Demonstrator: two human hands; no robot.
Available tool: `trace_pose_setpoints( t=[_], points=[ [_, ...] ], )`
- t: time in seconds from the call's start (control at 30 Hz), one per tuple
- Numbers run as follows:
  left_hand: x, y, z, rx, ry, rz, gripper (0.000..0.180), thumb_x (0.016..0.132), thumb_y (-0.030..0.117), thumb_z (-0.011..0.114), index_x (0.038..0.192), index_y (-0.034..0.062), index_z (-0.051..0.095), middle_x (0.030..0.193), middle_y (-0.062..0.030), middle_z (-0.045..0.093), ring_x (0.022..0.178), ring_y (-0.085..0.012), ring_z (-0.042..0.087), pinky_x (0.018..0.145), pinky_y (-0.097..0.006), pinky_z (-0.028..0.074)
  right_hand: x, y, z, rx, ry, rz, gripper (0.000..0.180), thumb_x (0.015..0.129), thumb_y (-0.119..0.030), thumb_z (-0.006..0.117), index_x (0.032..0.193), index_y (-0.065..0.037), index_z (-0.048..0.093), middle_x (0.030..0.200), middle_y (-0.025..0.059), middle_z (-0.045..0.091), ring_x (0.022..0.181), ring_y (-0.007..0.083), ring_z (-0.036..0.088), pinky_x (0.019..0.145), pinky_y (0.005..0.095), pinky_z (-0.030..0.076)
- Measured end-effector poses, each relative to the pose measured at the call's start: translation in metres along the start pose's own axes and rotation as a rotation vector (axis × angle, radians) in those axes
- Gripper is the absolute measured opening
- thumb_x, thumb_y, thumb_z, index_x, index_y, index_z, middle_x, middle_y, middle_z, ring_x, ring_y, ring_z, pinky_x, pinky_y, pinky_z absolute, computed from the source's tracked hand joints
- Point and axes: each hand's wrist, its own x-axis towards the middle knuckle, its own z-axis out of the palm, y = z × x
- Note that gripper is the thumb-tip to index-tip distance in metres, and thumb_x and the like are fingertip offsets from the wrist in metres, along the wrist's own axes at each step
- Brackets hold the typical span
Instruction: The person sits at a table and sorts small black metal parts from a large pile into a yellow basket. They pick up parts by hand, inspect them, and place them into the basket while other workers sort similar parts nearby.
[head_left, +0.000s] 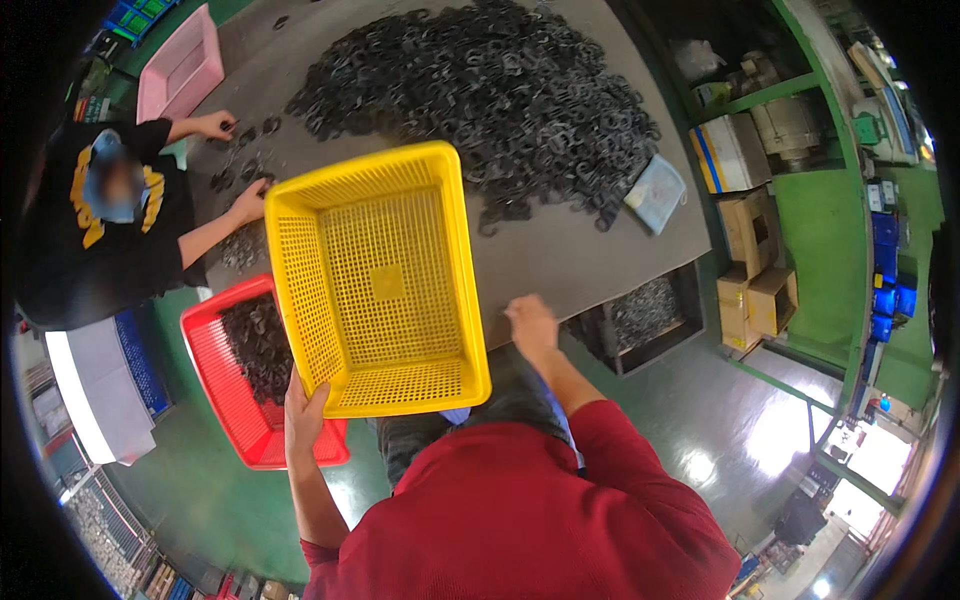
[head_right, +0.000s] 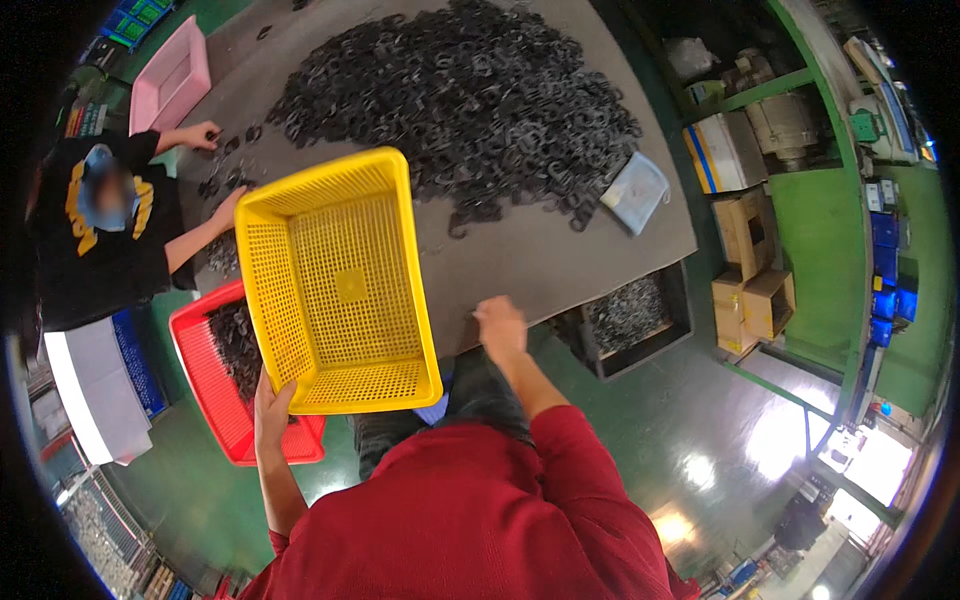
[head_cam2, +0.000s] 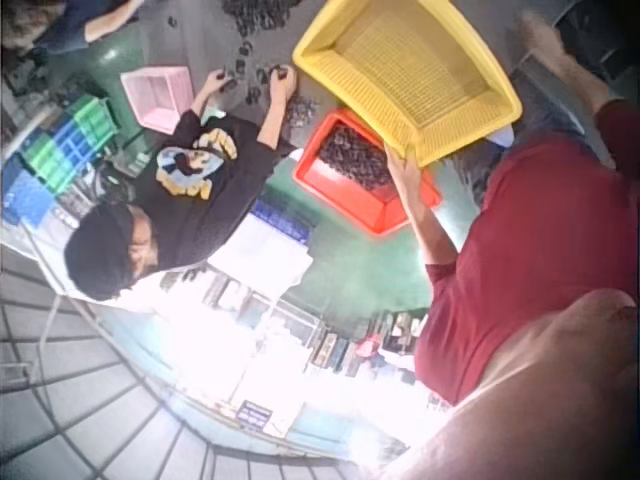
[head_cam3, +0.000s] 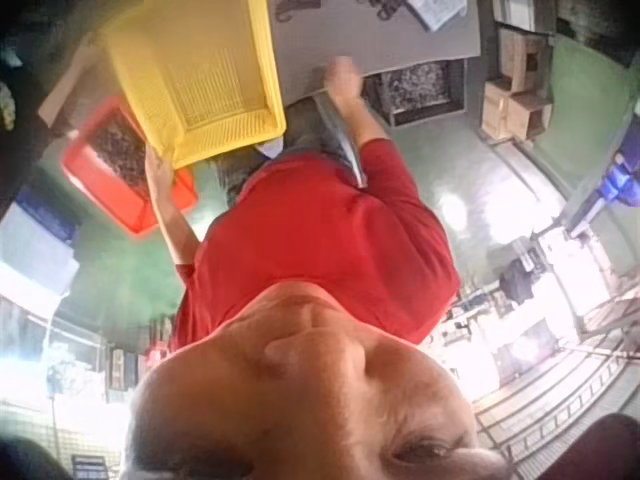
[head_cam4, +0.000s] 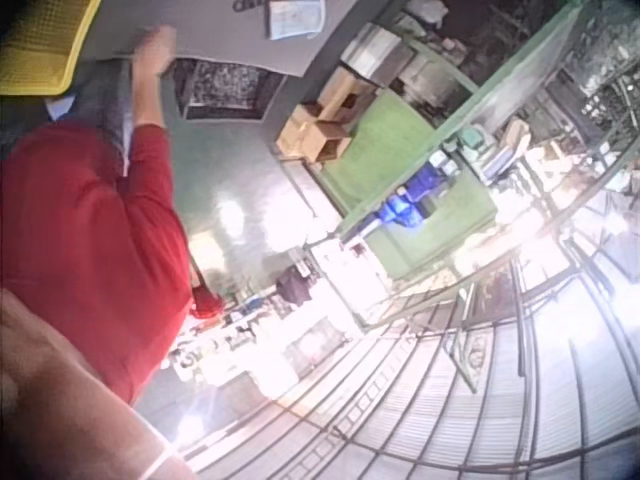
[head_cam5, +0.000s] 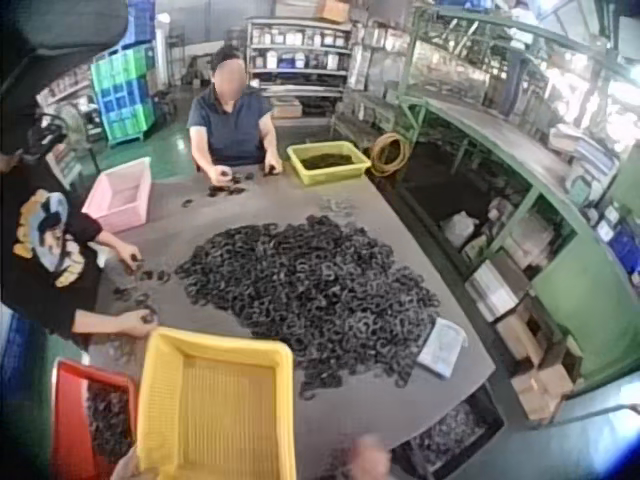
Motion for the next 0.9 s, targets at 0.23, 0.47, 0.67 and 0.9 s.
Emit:
trace_pose_setpoints(
  t=[0.23, 0.47, 0.67, 0.9],
  points=[
    [0.079, -0.002, 0.057, 0.485, -0.183, -0.043, 0.043, 0.082, -0.001, 0.049, 0.124, 0.0005, 0.043, 0.115, -0.0167, 0.058, 0.106, -0.0248, 0.057, 0.087, -0.033, 0.044, 0.05, 0.239, -0.176, -0.2, 0.521, 0.232, 0.013, 0.086, -0.015, 0.056, 0.098, -0.009, 0.054, 0.101, 0.0126, 0.054, 0.095, 0.0327, 0.054, 0.081, 0.0426, 0.044],
    [0.019, -0.072, 0.059, 0.441, 0.355, 0.189, 0.029, 0.087, 0.006, 0.05, 0.115, 0.0033, 0.05, 0.114, -0.0164, 0.056, 0.101, -0.0273, 0.058, 0.083, -0.036, 0.047, -0.029, 0.27, -0.139, -0.009, 0.52, 0.446, 0.03, 0.083, -0.018, 0.058, 0.106, 0.0, 0.051, 0.101, 0.0177, 0.054, 0.096, 0.0325, 0.053, 0.084, 0.0397, 0.043],
    [-0.149, -0.214, 0.054, 0.804, 0.055, -0.369, 0.013, 0.073, 0.007, 0.055, 0.074, 0.0127, 0.066, 0.089, -0.0133, 0.065, 0.089, -0.0302, 0.061, 0.074, -0.042, 0.049, -0.169, 0.325, 0.034, -0.324, -0.939, 0.607, 0.046, 0.085, -0.036, 0.054, 0.111, 0.001, 0.057, 0.116, 0.0155, 0.058, 0.109, 0.0272, 0.055, 0.088, 0.0394, 0.046],
    [-0.097, -0.289, 0.051, 0.784, 0.19, -0.515, 0.022, 0.076, 0.015, 0.055, 0.095, 0.0102, 0.066, 0.095, -0.0162, 0.065, 0.098, -0.0293, 0.059, 0.084, -0.043, 0.044, -0.069, 0.214, 0.041, 0.015, -0.645, 0.719, 0.039, 0.087, -0.032, 0.053, 0.115, -0.005, 0.054, 0.105, 0.0146, 0.061, 0.099, 0.0238, 0.058, 0.083, 0.0369, 0.046]
  ],
)
